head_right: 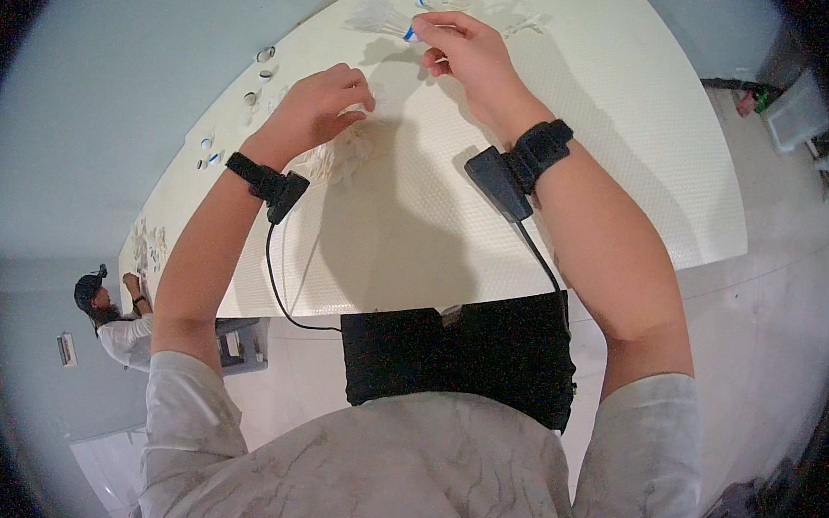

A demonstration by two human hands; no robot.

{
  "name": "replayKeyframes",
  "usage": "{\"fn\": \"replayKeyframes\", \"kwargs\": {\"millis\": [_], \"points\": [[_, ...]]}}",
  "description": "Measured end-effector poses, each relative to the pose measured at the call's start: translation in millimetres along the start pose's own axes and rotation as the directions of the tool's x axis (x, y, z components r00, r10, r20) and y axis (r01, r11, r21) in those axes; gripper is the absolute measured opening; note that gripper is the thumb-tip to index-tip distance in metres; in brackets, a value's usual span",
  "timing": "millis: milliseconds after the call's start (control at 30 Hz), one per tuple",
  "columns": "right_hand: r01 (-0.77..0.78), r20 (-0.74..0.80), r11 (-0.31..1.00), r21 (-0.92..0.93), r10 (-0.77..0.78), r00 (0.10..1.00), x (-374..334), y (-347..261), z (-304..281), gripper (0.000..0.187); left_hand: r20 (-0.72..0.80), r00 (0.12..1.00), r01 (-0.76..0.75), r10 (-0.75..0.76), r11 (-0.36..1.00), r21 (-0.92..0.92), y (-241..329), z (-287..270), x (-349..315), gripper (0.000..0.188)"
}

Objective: The person is assembling a badminton shuttlecock by inserting white feathers into the base one by one.

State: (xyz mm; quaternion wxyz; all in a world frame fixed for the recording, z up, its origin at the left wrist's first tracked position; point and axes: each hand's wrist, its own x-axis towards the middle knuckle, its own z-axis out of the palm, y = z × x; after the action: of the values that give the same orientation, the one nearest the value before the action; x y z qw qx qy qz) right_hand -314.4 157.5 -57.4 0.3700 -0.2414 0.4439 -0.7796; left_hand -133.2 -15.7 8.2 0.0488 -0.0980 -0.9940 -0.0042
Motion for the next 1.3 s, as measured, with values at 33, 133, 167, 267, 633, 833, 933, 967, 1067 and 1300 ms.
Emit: {"fn": "replayKeyframes", "kwargs": {"millis": [33,133,167,267,633,833,933,967,1067,1300], "points": [[0.001,0.001,1.0,-0.002,-0.001,1.0,0,0,0,0.029,0.014,1.0,-0.008,0.008,1.0,0.004,-2,1,0,0.015],[0.001,0.004,1.0,0.0,-0.001,1.0,-1,0,0,0.029,0.034,0.999,0.0,0.0,1.0,0.004,-5,4,0,0.016],[0.0,0.005,1.0,0.001,0.0,1.0,-1,0,0,0.028,0.037,0.999,0.008,-0.008,1.0,0.0,-6,5,-1,0.015],[0.0,0.008,1.0,0.001,0.0,1.0,-1,0,-2,0.028,-0.016,0.996,0.082,-0.083,0.996,-0.043,-8,2,-4,0.012],[-0.109,0.087,0.981,0.161,0.096,0.992,-5,-8,3,0.033,-0.168,0.632,0.233,-0.757,0.392,-0.89,15,-25,-24,0.024],[-0.213,0.266,0.955,0.204,0.155,0.951,-9,-8,11,0.03,-0.129,0.512,-0.097,-0.85,0.092,-0.991,29,-10,-22,0.019],[-0.285,0.367,0.937,0.204,0.197,0.909,-15,-6,13,0.028,-0.16,0.504,-0.197,-0.849,0.068,-0.978,35,5,-32,0.016],[-0.302,0.409,0.935,0.187,0.205,0.889,-18,-5,13,0.029,-0.18,0.486,-0.2,-0.855,0.092,-0.975,37,10,-36,0.015],[-0.384,0.438,0.904,0.187,0.273,0.857,-25,-3,15,0.031,-0.209,0.43,-0.232,-0.879,0.116,-0.966,44,24,-43,0.011],[-0.499,0.43,0.854,0.146,0.399,0.809,-36,-1,25,0.031,-0.356,0.412,-0.349,-0.839,0.215,-0.912,58,29,-57,0.009]]}}
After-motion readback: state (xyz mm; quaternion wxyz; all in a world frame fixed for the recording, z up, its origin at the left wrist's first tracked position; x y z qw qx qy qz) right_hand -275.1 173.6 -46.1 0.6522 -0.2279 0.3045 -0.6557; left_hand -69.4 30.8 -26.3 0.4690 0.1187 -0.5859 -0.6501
